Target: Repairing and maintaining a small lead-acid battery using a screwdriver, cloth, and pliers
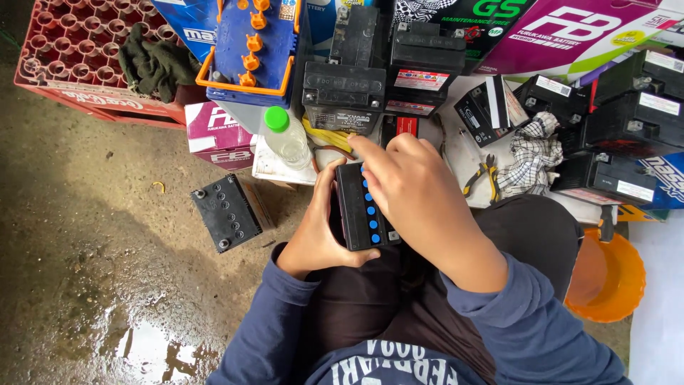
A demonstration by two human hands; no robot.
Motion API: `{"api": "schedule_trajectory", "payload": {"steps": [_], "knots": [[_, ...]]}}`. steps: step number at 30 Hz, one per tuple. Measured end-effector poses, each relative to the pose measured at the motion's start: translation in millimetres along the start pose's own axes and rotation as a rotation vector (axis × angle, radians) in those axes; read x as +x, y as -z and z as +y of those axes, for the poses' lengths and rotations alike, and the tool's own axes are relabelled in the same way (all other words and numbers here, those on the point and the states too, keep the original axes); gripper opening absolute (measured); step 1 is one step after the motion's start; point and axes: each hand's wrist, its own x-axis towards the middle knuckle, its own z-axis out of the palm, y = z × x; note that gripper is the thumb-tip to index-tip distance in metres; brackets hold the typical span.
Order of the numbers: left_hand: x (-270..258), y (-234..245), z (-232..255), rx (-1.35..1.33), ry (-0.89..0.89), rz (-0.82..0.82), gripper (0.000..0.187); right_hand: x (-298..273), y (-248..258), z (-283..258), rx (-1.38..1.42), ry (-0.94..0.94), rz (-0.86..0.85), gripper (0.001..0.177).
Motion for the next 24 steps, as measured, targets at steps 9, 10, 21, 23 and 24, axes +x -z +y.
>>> {"api": "schedule_trajectory", "payload": {"steps": [9, 10, 21, 23, 24], "knots": [[0, 1, 0, 0.036, -0.012, 0.009, 0.126, -3, 6, -6, -0.333, 0.21, -0.061, 0.047], [-1, 1, -3, 0.043, -0.019, 0.013, 0.128, -3, 7, -7, -0.338, 0.222, -0.068, 0.049], [-2, 2, -8, -0.126, -0.002, -0.007, 0.128, -42, -6, 23, 0.338, 0.019, 0.027, 0.058], [-3, 3, -8, -0.137, 0.004, -0.017, 0.127, -56, -9, 35, 0.8, -0.115, -0.069, 0.09], [-2, 3, -8, -0.136, 0.005, -0.021, 0.127, -58, -8, 38, 0.8, -0.117, -0.066, 0.09]]}}
